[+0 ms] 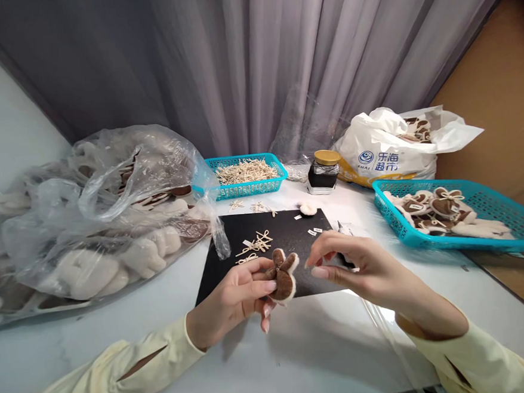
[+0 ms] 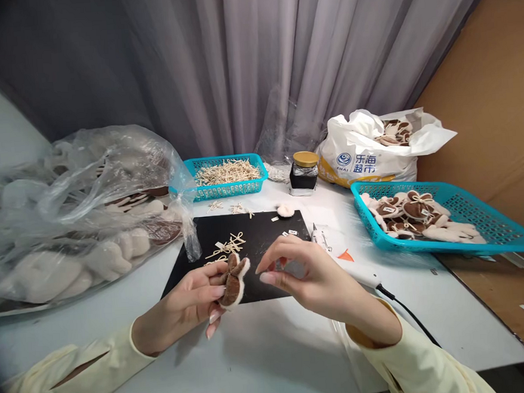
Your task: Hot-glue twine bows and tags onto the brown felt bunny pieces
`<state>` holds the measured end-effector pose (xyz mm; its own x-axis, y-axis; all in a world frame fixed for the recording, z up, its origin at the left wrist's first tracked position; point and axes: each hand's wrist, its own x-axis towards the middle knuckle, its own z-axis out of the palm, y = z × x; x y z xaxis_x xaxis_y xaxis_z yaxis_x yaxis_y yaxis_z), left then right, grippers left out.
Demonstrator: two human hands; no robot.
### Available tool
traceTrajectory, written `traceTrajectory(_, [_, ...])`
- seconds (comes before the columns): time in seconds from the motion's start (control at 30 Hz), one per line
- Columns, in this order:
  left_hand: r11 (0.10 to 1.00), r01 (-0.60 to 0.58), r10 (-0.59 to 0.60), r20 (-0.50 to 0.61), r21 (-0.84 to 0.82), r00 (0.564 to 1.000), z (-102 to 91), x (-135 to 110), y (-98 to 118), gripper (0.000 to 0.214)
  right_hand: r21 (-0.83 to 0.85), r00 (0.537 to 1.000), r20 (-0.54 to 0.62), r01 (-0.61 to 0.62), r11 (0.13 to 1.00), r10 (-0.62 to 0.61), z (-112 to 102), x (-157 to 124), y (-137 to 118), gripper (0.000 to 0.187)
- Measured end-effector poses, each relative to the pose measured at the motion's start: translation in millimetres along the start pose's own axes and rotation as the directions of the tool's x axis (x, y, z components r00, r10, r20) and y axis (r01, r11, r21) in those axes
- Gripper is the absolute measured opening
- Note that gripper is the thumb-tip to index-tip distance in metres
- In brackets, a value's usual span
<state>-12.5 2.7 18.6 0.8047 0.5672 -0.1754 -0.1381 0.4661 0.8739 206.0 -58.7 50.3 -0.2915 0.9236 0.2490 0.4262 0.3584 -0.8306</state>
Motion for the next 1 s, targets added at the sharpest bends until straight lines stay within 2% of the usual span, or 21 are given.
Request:
traceTrajectory(0.07, [1.000, -0.007, 0.007, 0.011, -0.029, 1.000, -0.5, 0, 0, 0.027, -0.097, 0.997, 0.009, 0.073, 0.993, -0.072, 4, -1, -2, 0.017])
traceTrajectory(0.13, [1.000, -0.009, 0.009, 0.014, -0.026, 1.000, -0.8, 0, 0, 0.025, -0.130, 0.995, 0.038, 0.099, 0.986, -0.095, 9, -2, -3, 0.018])
traceTrajectory(0.23, [1.000, -0.003, 0.003, 0.021, -0.006, 1.000, -0.8, -1, 0, 0.019, -0.147, 0.990, 0.054, 0.137, 0.980, -0.130, 16, -2, -3, 0.004])
traceTrajectory(0.47, [1.000, 0.009, -0.009, -0.007, 0.013, 1.000, 0.1, -1, -1, 0.029, -0.244, 0.983, 0.040, 0.186, 0.952, -0.182, 9, -2, -6, 0.009])
traceTrajectory(0.57, [1.000, 0.010, -0.010, -0.016, 0.024, 1.000, 0.6, 1, -2, 0.029, -0.316, 0.961, 0.033, 0.271, 0.909, -0.275, 7, -3, -5, 0.010])
traceTrajectory(0.77, [0.990, 0.050, -0.040, -0.075, 0.129, 0.996, 0.6, 2, -4, 0.028, -0.477, 0.885, 0.038, 0.425, 0.769, -0.465, 13, -8, -1, 0.013])
traceTrajectory(0.9, [0.966, 0.053, -0.037, -0.068, 0.253, 0.997, 0.3, 2, -5, 0.024, -0.565, 0.862, 0.095, 0.458, 0.686, -0.497, 17, -8, 2, 0.019])
traceTrajectory(1.0, [0.956, 0.054, -0.039, -0.059, 0.288, 0.997, 1.3, 1, -6, 0.022, -0.576, 0.864, 0.112, 0.459, 0.676, -0.491, 20, -5, 5, 0.021])
